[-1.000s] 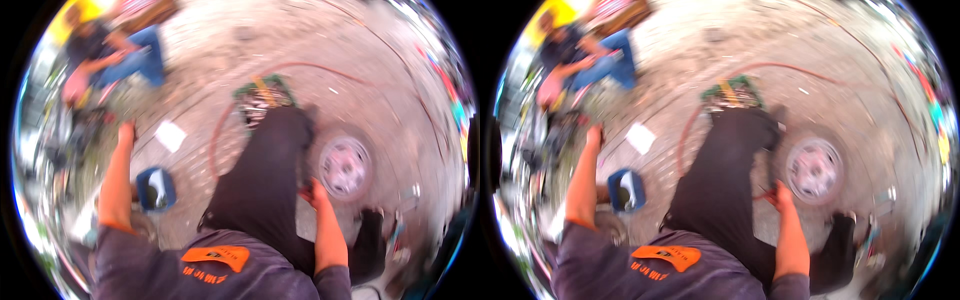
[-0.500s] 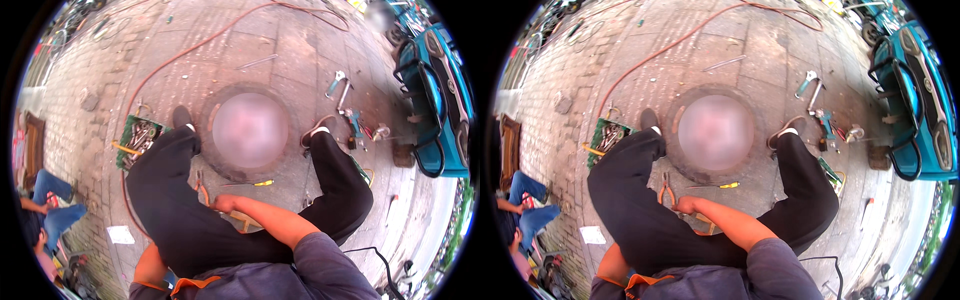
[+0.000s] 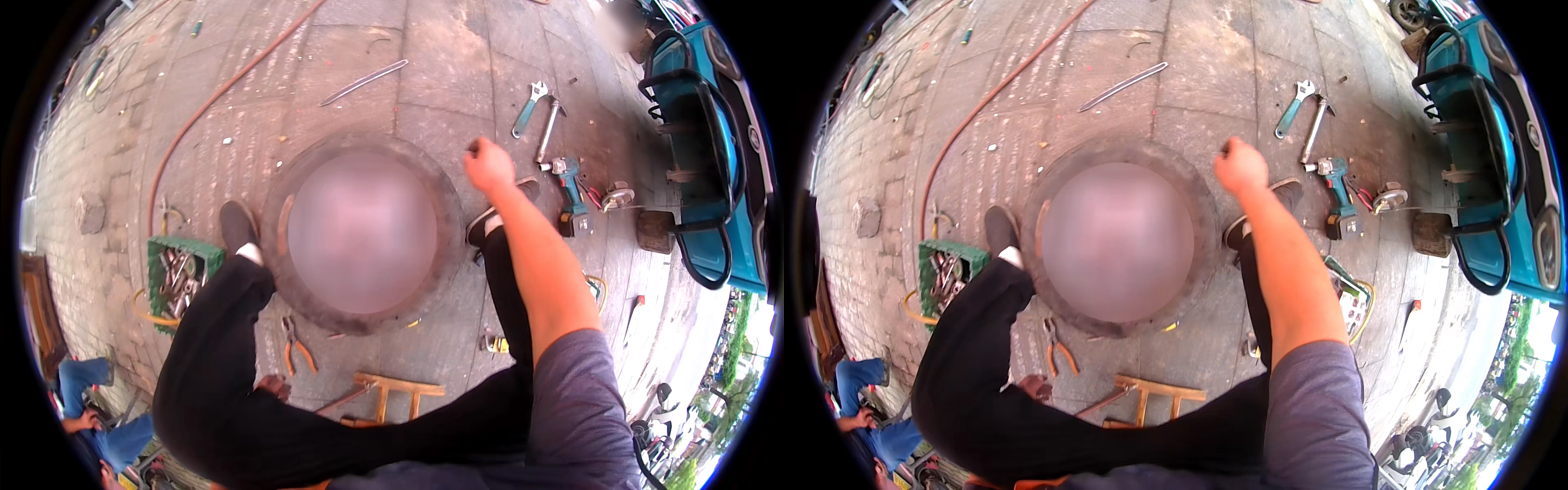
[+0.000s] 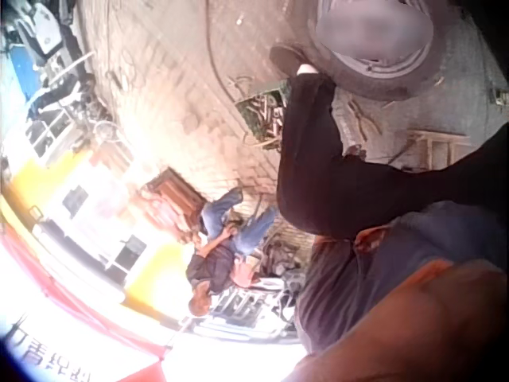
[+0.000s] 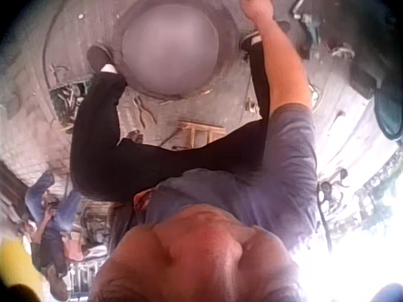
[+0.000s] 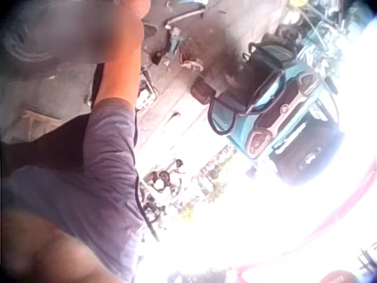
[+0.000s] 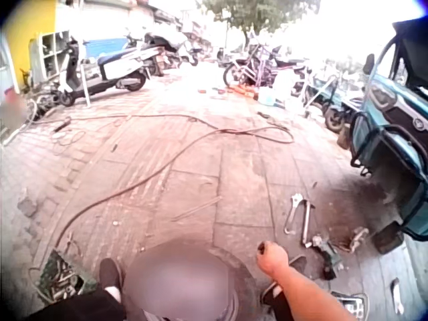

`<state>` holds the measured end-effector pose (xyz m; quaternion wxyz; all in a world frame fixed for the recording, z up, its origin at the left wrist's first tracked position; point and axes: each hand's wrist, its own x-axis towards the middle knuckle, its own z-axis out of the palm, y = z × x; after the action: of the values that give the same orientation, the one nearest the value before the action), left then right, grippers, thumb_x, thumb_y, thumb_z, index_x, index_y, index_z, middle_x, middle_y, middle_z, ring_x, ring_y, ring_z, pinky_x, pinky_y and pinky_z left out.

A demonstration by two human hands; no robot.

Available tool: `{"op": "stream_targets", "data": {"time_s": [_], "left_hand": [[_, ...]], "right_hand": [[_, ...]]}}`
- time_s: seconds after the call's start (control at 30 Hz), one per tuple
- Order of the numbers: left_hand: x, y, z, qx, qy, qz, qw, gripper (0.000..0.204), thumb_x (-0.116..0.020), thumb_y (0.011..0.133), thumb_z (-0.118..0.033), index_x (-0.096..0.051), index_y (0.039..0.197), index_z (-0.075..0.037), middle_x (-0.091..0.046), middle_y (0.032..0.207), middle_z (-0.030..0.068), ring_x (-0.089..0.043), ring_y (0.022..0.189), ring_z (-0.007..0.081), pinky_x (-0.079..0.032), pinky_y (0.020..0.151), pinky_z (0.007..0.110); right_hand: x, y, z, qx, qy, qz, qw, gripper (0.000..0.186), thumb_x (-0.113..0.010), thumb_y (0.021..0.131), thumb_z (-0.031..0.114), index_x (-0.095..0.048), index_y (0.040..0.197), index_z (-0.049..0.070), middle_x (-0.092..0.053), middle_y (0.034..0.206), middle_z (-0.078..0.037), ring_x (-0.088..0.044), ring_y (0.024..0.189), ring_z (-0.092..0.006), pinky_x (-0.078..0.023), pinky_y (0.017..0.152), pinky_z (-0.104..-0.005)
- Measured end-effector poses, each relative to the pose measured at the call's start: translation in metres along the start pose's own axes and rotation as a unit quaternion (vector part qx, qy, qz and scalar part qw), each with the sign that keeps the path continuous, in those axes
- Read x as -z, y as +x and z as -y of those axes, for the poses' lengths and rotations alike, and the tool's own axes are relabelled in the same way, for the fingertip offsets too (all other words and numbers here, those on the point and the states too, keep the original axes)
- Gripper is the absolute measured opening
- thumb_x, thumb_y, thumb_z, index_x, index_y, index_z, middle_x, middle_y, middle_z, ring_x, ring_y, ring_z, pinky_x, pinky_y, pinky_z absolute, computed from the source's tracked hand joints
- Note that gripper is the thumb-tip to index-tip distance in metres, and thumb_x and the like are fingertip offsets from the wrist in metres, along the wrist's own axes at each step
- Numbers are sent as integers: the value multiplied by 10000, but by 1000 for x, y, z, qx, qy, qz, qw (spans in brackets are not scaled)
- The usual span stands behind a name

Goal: The person removes the inner tube from a tire using a screwdriver, then inserts a new inner tube into the tire. They use a screwdriver to pry the tire bead onto the rim and inflate the tire with an air hose.

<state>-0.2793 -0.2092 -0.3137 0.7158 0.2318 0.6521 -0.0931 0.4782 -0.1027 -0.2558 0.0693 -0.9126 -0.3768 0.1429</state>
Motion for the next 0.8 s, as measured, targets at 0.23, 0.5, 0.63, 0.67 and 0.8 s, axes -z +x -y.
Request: {"op": "stream_targets", "data": {"time_s": [0.23, 0.5, 0.63, 0.67, 0.8], "left_hand": [[36, -102, 90, 135, 542, -166, 812, 342, -726, 902, -433, -757, 1052, -128, -772, 931, 186, -757, 932, 381, -603, 843, 494], [62, -111, 42, -214, 562, 8, 799, 148, -623, 987, -117, -638, 1098, -19, -681, 910, 101, -657, 713, 206, -526, 615, 340], [24, -101, 24, 75, 301, -191, 931, 264, -665, 1000, -290, -709, 1067, -38, -755, 879, 171, -760, 861, 287, -579, 747, 428], [16, -96, 9, 44, 397, -174, 900, 272, -675, 986, -310, -717, 1076, -57, -761, 897, 184, -758, 874, 328, -578, 763, 456], [-2, -83, -9, 35, 474, -166, 864, 311, -686, 963, -364, -738, 1126, -104, -755, 900, 183, -742, 888, 362, -573, 786, 461]], "right_hand": [[-84, 188, -62, -2, -66, -37, 997, 568, -636, 908, 234, -562, 1455, 98, -583, 1415, -269, -614, 1272, -442, -514, 1076, -516], [-109, 275, -116, 14, -238, 7, 971, 428, -525, 969, 139, -610, 1386, 93, -648, 1386, -214, -647, 1254, -411, -533, 1043, -494], [-97, 247, -97, 18, -204, -50, 977, 258, -534, 990, 144, -681, 1195, 89, -717, 1215, -200, -682, 1153, -404, -547, 948, -510], [-95, 233, -87, 14, -186, -38, 982, 241, -568, 994, 152, -688, 1195, 97, -717, 1194, -200, -683, 1143, -406, -548, 944, -509], [-99, 167, -70, 127, -47, -120, 983, 274, -578, 1041, 261, -707, 1207, 86, -724, 1166, -194, -690, 1108, -401, -544, 927, -506]]}}
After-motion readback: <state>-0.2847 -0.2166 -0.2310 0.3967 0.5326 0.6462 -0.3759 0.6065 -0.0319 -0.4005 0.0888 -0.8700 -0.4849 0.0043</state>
